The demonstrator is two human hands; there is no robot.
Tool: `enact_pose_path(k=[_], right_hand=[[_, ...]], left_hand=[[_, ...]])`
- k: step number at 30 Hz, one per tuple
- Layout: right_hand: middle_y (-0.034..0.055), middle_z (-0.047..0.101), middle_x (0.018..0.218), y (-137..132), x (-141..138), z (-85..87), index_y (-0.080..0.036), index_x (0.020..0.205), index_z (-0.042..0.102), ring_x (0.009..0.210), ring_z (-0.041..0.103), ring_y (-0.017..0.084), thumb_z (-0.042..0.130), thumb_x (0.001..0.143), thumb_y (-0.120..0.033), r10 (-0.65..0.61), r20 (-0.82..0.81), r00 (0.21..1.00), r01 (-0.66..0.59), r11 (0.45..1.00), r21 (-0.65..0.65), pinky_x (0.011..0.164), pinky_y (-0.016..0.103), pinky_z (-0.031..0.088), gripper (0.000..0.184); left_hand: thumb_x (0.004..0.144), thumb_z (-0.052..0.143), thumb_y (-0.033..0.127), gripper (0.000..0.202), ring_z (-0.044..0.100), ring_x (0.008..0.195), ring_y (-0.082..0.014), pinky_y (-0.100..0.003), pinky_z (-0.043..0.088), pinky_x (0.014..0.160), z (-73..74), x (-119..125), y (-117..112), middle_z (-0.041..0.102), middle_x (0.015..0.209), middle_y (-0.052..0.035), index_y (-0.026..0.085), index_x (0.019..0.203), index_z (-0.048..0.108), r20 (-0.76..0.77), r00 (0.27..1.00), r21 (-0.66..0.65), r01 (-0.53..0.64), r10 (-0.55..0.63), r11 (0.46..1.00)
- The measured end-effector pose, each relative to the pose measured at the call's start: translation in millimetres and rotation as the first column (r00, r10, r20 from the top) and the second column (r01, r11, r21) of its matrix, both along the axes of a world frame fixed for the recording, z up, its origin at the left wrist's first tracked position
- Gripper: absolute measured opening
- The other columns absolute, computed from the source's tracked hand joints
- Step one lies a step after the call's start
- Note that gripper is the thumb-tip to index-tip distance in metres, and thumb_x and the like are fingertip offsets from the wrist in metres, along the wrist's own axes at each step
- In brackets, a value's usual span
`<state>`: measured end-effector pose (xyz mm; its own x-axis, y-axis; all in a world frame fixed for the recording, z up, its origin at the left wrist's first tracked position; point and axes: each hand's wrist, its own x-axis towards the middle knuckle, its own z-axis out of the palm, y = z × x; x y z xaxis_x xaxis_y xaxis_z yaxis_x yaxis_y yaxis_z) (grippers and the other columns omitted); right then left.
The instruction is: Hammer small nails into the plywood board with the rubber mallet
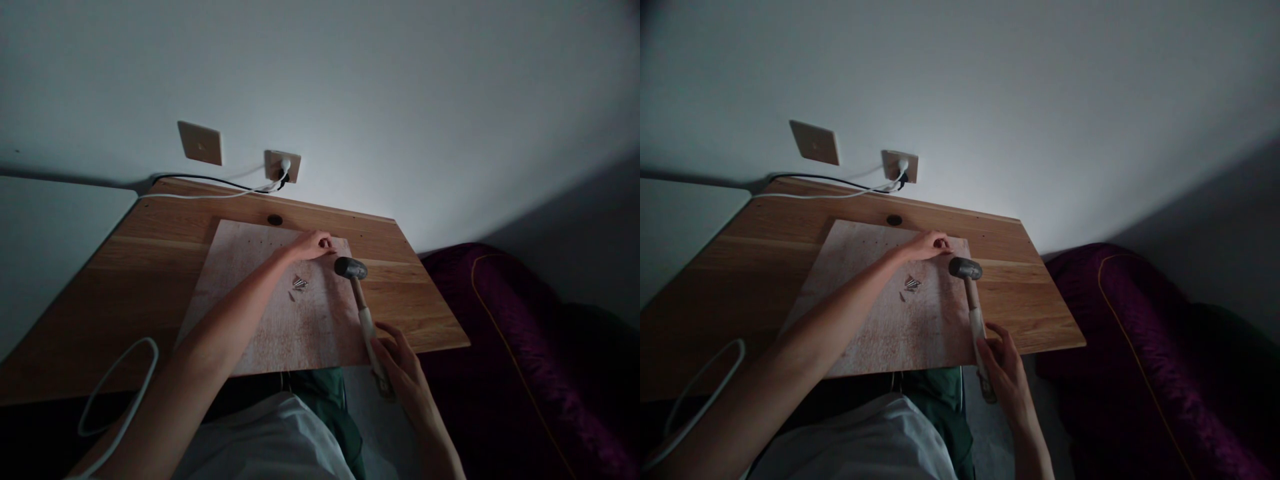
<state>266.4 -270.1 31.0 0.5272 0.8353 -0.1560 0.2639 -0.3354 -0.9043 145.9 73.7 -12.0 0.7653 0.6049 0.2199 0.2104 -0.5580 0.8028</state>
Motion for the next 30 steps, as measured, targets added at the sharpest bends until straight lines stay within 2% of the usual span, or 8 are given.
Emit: enact_pose_path(k=[5,9,12,19,22,25,27,30], right_hand=[[0.0027,0.077,0.081,1,-1,-1.0,-0.024,0.122,0.066,0.075,0.072,0.023,0.08,0.079,-0.079,-0.013,-0.015,1.0,0.013,1.0,0.016,0.067,0.032,0.056,0.071],[0.0017,0.075,0.077,1,0,-0.7,-0.024,0.122,0.066,0.067,0.067,0.021,0.078,0.081,-0.078,0.023,0.005,1.0,-0.023,1.0,0.004,0.061,0.031,0.053,0.069],[0.0024,0.076,0.079,0,0,-1.4,-0.024,0.121,0.066,0.07,0.069,0.021,0.079,0.08,-0.079,0.024,0.002,1.0,-0.024,1.0,0.016,0.064,0.031,0.054,0.069],[0.0033,0.077,0.084,0,0,-0.8,-0.025,0.124,0.065,0.075,0.071,0.022,0.081,0.08,-0.078,0.019,-0.032,0.999,-0.02,1.0,-0.008,0.066,0.03,0.055,0.071],[0.0031,0.077,0.083,0,0,2.7,-0.024,0.125,0.065,0.072,0.068,0.02,0.081,0.078,-0.079,0.014,-0.054,0.998,-0.015,0.999,-0.033,0.064,0.029,0.052,0.075],[0.0006,0.071,0.077,-2,-1,9.1,-0.023,0.129,0.066,0.063,0.06,0.017,0.084,0.079,-0.074,-0.001,-0.155,0.988,-0.007,0.999,-0.052,0.057,0.026,0.048,0.073],[0.0025,0.072,0.083,-2,-5,13.7,-0.024,0.128,0.069,0.06,0.056,0.014,0.086,0.08,-0.069,-0.019,-0.297,0.955,0.012,1.0,-0.024,0.052,0.025,0.048,0.068],[0.005,0.069,0.086,-1,-14,17.3,-0.022,0.107,0.075,0.056,0.047,0.011,0.085,0.081,-0.067,-0.008,-0.559,0.829,0.053,0.997,0.063,0.04,0.019,0.041,0.053]], left_hand=[[0.085,0.084,0.035,0.022,0.061,0.073,-0.0153,-0.026,0.039,0.067,-2.5,2,2,0.07,0.081,-0.001,0.016,0.093,0.076,-0.02,0.999,0.013,-0.029,0.029,1.0],[0.079,0.086,0.026,0.019,0.06,0.072,-0.0144,-0.026,0.041,0.067,-3.5,3,3,0.07,0.08,0.0005,0.017,0.091,0.075,-0.004,1.0,-0.022,-0.026,0.026,0.999],[0.075,0.083,0.021,0.017,0.06,0.072,-0.0142,-0.025,0.041,0.067,-4.3,3,4,0.069,0.078,0.0016,0.017,0.09,0.076,0.005,1.0,-0.008,-0.027,0.027,1.0],[0.076,0.078,0.018,0.013,0.061,0.072,-0.0149,-0.026,0.041,0.066,-3.1,2,3,0.07,0.078,0.0006,0.017,0.089,0.076,0.006,1.0,0.008,-0.023,0.022,1.0],[0.077,0.077,0.017,0.013,0.06,0.072,-0.0149,-0.026,0.041,0.067,-2.2,2,2,0.071,0.079,0.0001,0.016,0.09,0.076,-0.011,1.0,0.016,-0.029,0.03,0.999],[0.079,0.077,0.018,0.013,0.06,0.072,-0.0146,-0.025,0.041,0.068,-2.9,2,2,0.071,0.08,0.0,0.016,0.091,0.077,-0.009,1.0,0.015,-0.026,0.026,1.0],[0.079,0.077,0.019,0.013,0.06,0.072,-0.0146,-0.026,0.042,0.069,-4.1,2,2,0.071,0.081,0.0001,0.017,0.092,0.077,-0.008,1.0,0.017,-0.024,0.024,1.0],[0.078,0.08,0.023,0.014,0.06,0.072,-0.015,-0.026,0.042,0.069,-5.5,3,3,0.071,0.081,-0.0002,0.017,0.091,0.076,-0.006,0.999,0.013,-0.034,0.034,0.999]])
